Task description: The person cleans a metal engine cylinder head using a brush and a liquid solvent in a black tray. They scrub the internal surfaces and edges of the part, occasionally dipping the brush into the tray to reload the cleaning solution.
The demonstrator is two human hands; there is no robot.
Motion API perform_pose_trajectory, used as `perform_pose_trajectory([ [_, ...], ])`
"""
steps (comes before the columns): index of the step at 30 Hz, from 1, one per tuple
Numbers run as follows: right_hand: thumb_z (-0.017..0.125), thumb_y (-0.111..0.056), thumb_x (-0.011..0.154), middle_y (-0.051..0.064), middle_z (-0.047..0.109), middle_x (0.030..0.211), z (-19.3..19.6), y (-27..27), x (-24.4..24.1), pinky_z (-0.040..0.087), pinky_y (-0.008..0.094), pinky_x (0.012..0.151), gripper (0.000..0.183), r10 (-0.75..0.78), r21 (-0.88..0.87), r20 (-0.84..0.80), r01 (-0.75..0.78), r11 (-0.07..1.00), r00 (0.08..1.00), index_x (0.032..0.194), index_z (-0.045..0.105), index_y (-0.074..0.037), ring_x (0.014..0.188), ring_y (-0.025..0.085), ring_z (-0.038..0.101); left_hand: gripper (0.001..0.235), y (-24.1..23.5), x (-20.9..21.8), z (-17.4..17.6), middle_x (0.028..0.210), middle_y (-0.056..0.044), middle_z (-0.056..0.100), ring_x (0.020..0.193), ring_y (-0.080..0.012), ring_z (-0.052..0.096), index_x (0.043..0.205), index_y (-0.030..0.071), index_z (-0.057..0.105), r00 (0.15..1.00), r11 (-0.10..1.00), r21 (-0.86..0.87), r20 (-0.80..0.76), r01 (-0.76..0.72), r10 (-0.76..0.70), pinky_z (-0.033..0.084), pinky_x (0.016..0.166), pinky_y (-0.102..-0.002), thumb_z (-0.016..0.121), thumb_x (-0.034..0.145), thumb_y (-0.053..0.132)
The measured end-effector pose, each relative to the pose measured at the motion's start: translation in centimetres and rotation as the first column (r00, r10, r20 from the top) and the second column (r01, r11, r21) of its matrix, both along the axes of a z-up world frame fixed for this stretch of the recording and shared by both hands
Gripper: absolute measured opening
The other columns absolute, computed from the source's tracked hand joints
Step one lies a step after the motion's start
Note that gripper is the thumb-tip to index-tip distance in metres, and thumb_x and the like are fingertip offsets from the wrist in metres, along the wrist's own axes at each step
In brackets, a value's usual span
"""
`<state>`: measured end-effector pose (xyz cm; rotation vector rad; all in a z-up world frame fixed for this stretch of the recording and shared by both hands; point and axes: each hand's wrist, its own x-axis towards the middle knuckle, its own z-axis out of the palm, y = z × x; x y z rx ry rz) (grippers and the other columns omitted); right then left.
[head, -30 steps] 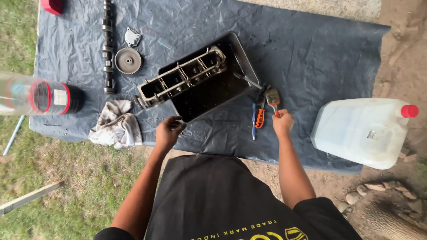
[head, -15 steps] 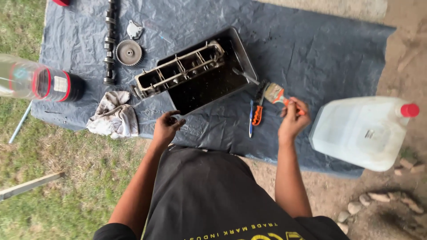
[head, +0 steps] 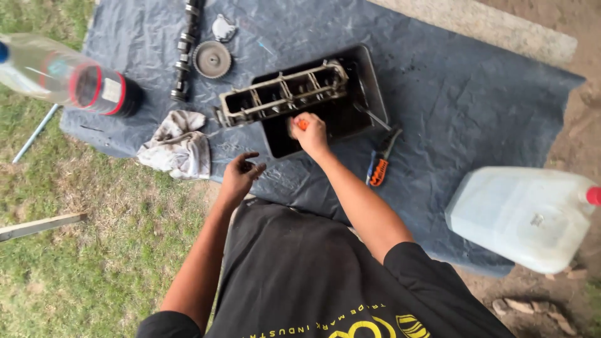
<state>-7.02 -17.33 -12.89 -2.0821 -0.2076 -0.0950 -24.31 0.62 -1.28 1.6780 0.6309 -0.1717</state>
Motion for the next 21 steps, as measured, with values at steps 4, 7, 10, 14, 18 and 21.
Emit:
perform_pose_trajectory([
  [4,0.080,-0.014,0.072,0.009,0.071,0.074,-1.6,0.3,-0.2,0.060,0.040,0.068,0.015,-0.005,-0.076,-0.032,0.003,0.997,0.999,0.085,0.074,-0.019,0.075,0.033,0.074,0.049,2.9,-1.0,-1.7,0.077,-0.011,0.068,0.066,-0.0190,0.066,0.126,0.004,0.069,0.998,0.998,-0.046,-0.020,-0.053,0.053,0.052,0.071,-0.033,0.085,0.086,0.025],
  [7,0.074,-0.010,0.075,0.015,0.071,0.069,0.0,-0.4,-0.7,0.058,0.039,0.061,0.013,-0.026,-0.065,-0.179,0.015,0.998,0.983,0.085,0.075,-0.017,0.070,0.034,0.073,0.049,4.7,-1.4,-1.9,0.096,-0.022,0.073,0.084,-0.0274,0.071,0.129,0.005,0.069,0.986,0.987,-0.079,-0.101,-0.142,0.134,0.058,0.078,-0.037,0.085,0.088,0.026],
  [10,0.071,-0.005,0.077,0.018,0.072,0.069,1.6,-1.5,0.0,0.062,0.032,0.053,0.013,-0.078,0.016,-0.340,0.088,0.996,0.937,0.086,0.078,-0.013,0.060,0.027,0.074,0.052,6.5,0.3,-1.4,0.100,-0.019,0.074,0.095,-0.0303,0.074,0.129,0.012,0.070,0.991,0.994,0.098,-0.123,-0.047,0.059,0.059,0.083,-0.040,0.086,0.087,0.038],
  [14,0.068,-0.001,0.081,0.025,0.071,0.075,8.7,-4.6,-1.5,0.064,0.038,0.060,0.013,-0.162,0.278,-0.426,0.299,0.913,0.890,0.091,0.075,-0.005,0.067,0.030,0.075,0.067,7.1,3.0,2.4,0.108,-0.018,0.061,0.105,-0.0412,0.062,0.122,0.005,0.063,0.938,0.784,0.620,0.292,-0.034,-0.189,0.045,0.100,-0.052,0.094,0.075,0.041],
  [18,0.078,-0.002,0.086,0.030,0.067,0.093,9.1,-8.2,0.6,0.069,0.041,0.071,0.026,-0.307,0.465,-0.449,0.513,0.721,0.839,0.107,0.066,0.008,0.077,0.038,0.076,0.125,9.2,8.7,4.6,0.150,-0.026,0.032,0.143,-0.0583,0.024,0.161,0.014,0.033,0.937,0.740,0.654,0.135,0.159,-0.321,0.022,0.118,-0.070,0.097,0.059,0.048],
  [21,0.080,-0.002,0.087,0.033,0.067,0.093,4.9,-6.2,1.7,0.067,0.051,0.073,0.022,-0.360,0.545,-0.363,0.509,0.666,0.859,0.097,0.063,0.008,0.078,0.046,0.074,0.137,10.0,11.6,3.1,0.156,-0.032,0.027,0.145,-0.0603,0.025,0.164,0.015,0.025,0.907,0.722,0.613,0.019,0.322,-0.421,0.022,0.122,-0.066,0.097,0.053,0.047],
])
